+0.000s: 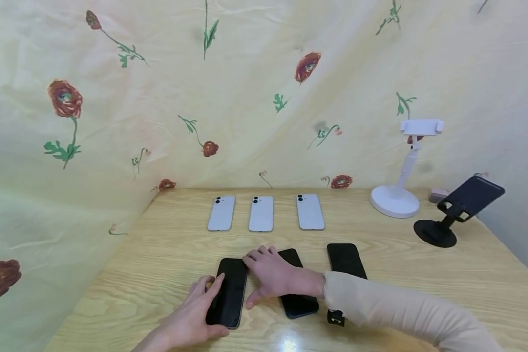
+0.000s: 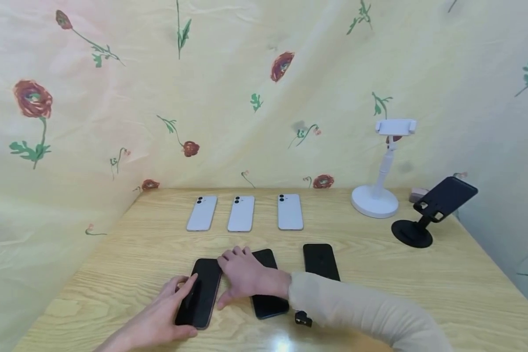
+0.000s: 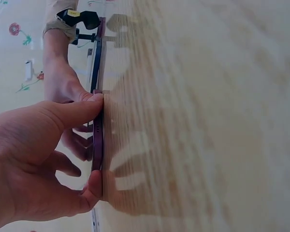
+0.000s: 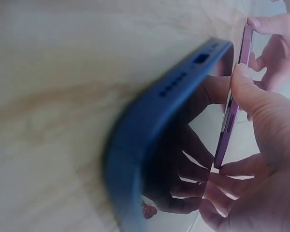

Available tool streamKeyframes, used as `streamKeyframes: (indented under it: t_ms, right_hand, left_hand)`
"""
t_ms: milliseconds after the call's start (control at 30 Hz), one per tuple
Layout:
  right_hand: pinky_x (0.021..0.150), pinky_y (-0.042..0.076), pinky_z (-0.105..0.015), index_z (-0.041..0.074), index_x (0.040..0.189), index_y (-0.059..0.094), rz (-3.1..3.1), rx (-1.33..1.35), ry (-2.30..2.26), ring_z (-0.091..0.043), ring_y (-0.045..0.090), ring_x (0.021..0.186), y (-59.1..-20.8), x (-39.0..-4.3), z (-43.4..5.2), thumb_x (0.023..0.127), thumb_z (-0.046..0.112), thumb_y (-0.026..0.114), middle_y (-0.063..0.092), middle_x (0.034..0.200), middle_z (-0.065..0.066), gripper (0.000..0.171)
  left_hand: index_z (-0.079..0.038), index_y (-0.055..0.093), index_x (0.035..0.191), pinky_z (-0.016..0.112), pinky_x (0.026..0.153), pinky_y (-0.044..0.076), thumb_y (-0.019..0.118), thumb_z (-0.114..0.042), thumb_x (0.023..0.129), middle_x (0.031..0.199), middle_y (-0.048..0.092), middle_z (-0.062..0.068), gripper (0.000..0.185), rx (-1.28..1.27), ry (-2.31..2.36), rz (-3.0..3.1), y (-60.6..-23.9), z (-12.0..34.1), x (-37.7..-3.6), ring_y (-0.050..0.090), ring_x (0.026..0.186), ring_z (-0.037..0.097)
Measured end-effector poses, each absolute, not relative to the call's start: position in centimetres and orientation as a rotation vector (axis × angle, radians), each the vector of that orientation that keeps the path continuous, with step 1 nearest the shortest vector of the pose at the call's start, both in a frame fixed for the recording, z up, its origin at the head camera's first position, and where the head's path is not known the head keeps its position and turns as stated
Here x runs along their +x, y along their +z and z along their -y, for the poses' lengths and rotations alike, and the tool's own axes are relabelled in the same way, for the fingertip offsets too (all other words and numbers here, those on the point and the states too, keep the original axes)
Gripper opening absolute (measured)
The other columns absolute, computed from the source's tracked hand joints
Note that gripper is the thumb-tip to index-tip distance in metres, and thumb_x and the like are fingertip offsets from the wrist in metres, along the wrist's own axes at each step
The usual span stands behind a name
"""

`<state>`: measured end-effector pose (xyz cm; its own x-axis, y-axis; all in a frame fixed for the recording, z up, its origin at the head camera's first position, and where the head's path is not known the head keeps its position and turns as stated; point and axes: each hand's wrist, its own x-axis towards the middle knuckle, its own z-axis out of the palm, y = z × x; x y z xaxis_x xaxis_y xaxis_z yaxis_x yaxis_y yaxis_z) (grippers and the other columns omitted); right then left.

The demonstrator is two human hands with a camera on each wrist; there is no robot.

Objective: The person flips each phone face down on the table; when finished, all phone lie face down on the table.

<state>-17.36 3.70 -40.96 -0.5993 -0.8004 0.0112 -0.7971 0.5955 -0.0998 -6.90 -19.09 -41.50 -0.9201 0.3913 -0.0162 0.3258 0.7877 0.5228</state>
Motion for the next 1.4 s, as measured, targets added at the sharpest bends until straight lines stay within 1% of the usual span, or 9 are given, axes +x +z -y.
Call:
streamKeyframes:
  t_ms: [167, 300, 433, 533, 733, 900, 1100, 1300, 1400]
  right_hand:
    - [0.098, 0.042, -0.040, 0.001, 0.141, 0.053, -2.785, -1.400, -0.142, -0.024, 0.049, 0.115, -41.22, -16.98, -3.34, 0.070, 0.076, 0.073, 0.054, 0.131, -0.010, 0.105]
    - [0.094, 0.044, -0.035, -0.002, 0.137, 0.056, -2.813, -1.449, -0.109, -0.022, 0.050, 0.106, -41.38, -16.83, -3.09, 0.070, 0.077, 0.071, 0.055, 0.123, -0.010, 0.105]
    - [0.089, 0.046, -0.031, -0.003, 0.134, 0.058, -2.830, -1.495, -0.080, -0.020, 0.051, 0.100, -41.20, -16.64, -2.97, 0.071, 0.077, 0.071, 0.056, 0.118, -0.011, 0.102]
    - [0.089, 0.047, -0.031, -0.002, 0.134, 0.058, -2.841, -1.517, -0.062, -0.021, 0.052, 0.100, -41.22, -16.61, -2.96, 0.072, 0.077, 0.069, 0.057, 0.118, -0.011, 0.101]
    - [0.092, 0.046, -0.034, -0.002, 0.135, 0.058, -2.877, -1.551, 0.001, -0.022, 0.052, 0.103, -41.50, -16.68, -3.14, 0.075, 0.080, 0.063, 0.057, 0.118, -0.010, 0.102]
    - [0.091, 0.046, -0.036, -0.002, 0.136, 0.058, -2.874, -1.581, 0.006, -0.022, 0.052, 0.103, -41.59, -16.68, -3.21, 0.077, 0.080, 0.061, 0.057, 0.118, -0.011, 0.102]
    - [0.091, 0.046, -0.038, -0.002, 0.137, 0.058, -2.872, -1.601, -0.001, -0.024, 0.051, 0.107, -41.49, -16.78, -3.27, 0.079, 0.080, 0.060, 0.056, 0.121, -0.012, 0.100]
    - [0.090, 0.047, -0.039, -0.002, 0.136, 0.058, -2.881, -1.610, -0.026, -0.025, 0.051, 0.107, -41.16, -16.92, -3.21, 0.079, 0.079, 0.060, 0.057, 0.122, -0.014, 0.099]
    - [0.089, 0.048, -0.040, -0.002, 0.136, 0.058, -2.882, -1.610, -0.031, -0.026, 0.052, 0.108, -40.97, -16.90, -3.17, 0.079, 0.080, 0.060, 0.057, 0.123, -0.014, 0.099]
  left_hand:
    - [0.002, 0.037, 0.152, 0.051, 0.086, 0.048, 0.087, -0.044, 0.076, 0.143, 0.038, 0.023, 0.102, 0.569, 0.776, -2.860, -41.51, 18.87, -6.89, 0.044, 0.118, 0.040]
    - [0.005, 0.040, 0.149, 0.055, 0.089, 0.046, 0.087, -0.041, 0.076, 0.144, 0.037, 0.025, 0.098, 0.545, 0.801, -2.845, -41.61, 18.84, -6.85, 0.043, 0.120, 0.047]
    - [0.007, 0.042, 0.148, 0.056, 0.090, 0.045, 0.087, -0.039, 0.076, 0.144, 0.037, 0.026, 0.096, 0.525, 0.817, -2.836, -41.65, 18.81, -6.88, 0.042, 0.121, 0.047]
    - [0.007, 0.044, 0.147, 0.053, 0.089, 0.046, 0.088, -0.038, 0.076, 0.144, 0.038, 0.025, 0.095, 0.530, 0.803, -2.843, -41.61, 18.71, -6.91, 0.043, 0.117, 0.042]
    - [0.008, 0.046, 0.145, 0.056, 0.091, 0.045, 0.087, -0.035, 0.077, 0.144, 0.037, 0.027, 0.090, 0.564, 0.811, -2.841, -41.52, 18.54, -7.00, 0.043, 0.117, 0.047]
    - [0.007, 0.046, 0.146, 0.054, 0.089, 0.046, 0.084, -0.037, 0.080, 0.146, 0.036, 0.026, 0.088, 0.548, 0.809, -2.821, -41.51, 18.59, -6.93, 0.041, 0.120, 0.044]
    - [0.005, 0.044, 0.148, 0.060, 0.092, 0.043, 0.083, -0.034, 0.082, 0.148, 0.033, 0.028, 0.086, 0.495, 0.871, -2.762, -41.38, 18.73, -6.84, 0.036, 0.127, 0.052]
    - [0.006, 0.042, 0.148, 0.062, 0.094, 0.042, 0.082, -0.033, 0.083, 0.149, 0.033, 0.030, 0.086, 0.527, 0.893, -2.766, -41.38, 18.88, -6.68, 0.035, 0.129, 0.051]
    - [0.007, 0.041, 0.148, 0.065, 0.095, 0.039, 0.081, -0.032, 0.083, 0.150, 0.031, 0.032, 0.085, 0.540, 0.905, -2.753, -41.37, 19.05, -6.66, 0.033, 0.130, 0.055]
